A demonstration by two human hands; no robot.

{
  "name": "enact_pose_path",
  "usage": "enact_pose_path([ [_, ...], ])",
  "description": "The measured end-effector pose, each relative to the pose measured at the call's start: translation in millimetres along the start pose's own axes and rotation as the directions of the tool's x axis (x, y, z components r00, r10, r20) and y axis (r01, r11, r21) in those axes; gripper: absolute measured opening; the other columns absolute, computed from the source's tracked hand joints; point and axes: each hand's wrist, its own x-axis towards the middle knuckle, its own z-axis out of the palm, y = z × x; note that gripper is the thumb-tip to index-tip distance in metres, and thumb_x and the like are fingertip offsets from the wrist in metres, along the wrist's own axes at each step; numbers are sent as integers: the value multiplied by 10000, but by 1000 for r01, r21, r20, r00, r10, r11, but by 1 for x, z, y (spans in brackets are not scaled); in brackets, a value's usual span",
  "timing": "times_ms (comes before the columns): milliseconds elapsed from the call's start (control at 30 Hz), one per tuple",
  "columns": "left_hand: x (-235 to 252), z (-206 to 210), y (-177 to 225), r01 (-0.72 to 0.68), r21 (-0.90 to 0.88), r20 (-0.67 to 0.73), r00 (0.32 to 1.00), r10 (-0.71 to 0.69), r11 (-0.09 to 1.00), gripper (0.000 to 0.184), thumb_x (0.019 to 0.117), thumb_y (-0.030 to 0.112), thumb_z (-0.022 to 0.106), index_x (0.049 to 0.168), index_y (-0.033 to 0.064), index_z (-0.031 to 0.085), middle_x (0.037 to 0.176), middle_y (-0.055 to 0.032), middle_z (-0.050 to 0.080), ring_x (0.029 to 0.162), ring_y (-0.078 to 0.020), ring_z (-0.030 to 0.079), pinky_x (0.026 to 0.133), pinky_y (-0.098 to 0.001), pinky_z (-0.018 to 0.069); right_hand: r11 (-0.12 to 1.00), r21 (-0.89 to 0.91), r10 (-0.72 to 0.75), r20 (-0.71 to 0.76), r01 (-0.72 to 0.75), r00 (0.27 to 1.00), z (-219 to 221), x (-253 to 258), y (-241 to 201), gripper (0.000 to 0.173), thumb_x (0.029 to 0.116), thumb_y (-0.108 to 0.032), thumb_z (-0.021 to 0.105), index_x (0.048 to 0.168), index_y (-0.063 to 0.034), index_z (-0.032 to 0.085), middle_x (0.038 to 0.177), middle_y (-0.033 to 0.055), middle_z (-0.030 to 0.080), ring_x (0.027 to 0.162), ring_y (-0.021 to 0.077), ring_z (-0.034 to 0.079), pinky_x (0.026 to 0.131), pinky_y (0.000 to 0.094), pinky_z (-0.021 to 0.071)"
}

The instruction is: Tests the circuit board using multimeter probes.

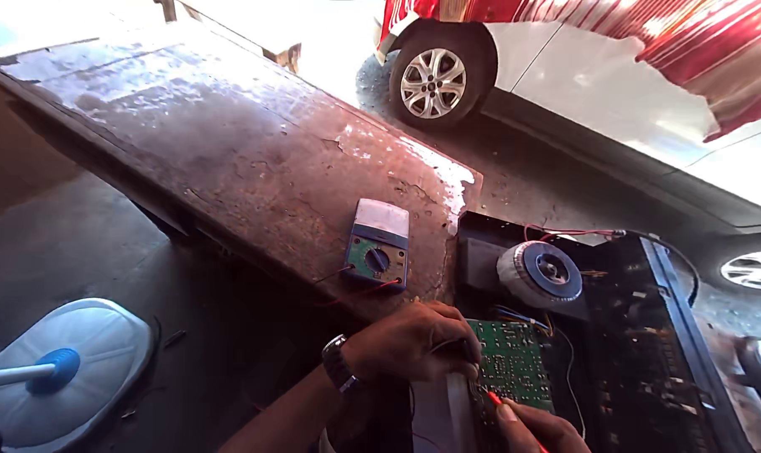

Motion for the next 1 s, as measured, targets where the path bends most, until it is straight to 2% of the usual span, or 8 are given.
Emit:
enact_pose_path([
  [533, -1, 4, -1, 4, 12, 3, 1000, -4, 1000, 121, 925, 114, 751, 991, 13, 747, 1009, -104, 735, 1047, -197, 666, 975, -332, 507, 999, -32, 37, -14, -37, 999, -1, -4, -2, 68, 911, -2, 640, 902, -39, 696, 828, -56, 711, 755, -2, 682, 700, 156, 586],
  [667, -4, 5, 1, 61, 2, 16, 998, -61, 998, 117, 948, 120, 726, 1008, 21, 742, 1023, -75, 732, 1046, -153, 672, 955, -321, 538, 998, -61, -15, -14, 14, 1000, -2, -3, 1, 47, 907, -32, 658, 910, -22, 704, 834, -28, 715, 737, 15, 682, 679, 155, 586],
  [733, -4, 6, 0, 73, 6, 18, 997, -73, 997, 94, 939, 114, 731, 979, 34, 759, 1002, -51, 733, 1028, -139, 673, 934, -321, 553, 998, -55, -33, -29, 32, 999, -2, -3, 3, 52, 902, -50, 670, 905, -16, 709, 829, -16, 717, 728, 24, 684, 669, 158, 590],
  [867, -5, 5, 2, 69, 44, 20, 997, -70, 997, 83, 907, 115, 763, 968, 60, 762, 1017, -36, 736, 1055, -159, 672, 950, -353, 556, 999, -40, -7, -30, 5, 1000, -2, -3, 1, 57, 905, -29, 662, 911, 8, 704, 819, 5, 717, 725, 39, 685, 658, 172, 591],
  [1000, -7, 4, 10, 79, 37, 11, 997, -80, 996, 83, 896, 90, 753, 965, 45, 757, 1000, -38, 728, 1011, -146, 678, 928, -315, 562, 999, -27, 27, -86, -30, 996, -2, -4, -1, 59, 903, -33, 647, 904, -3, 698, 808, 7, 714, 708, 55, 686, 638, 188, 592],
])
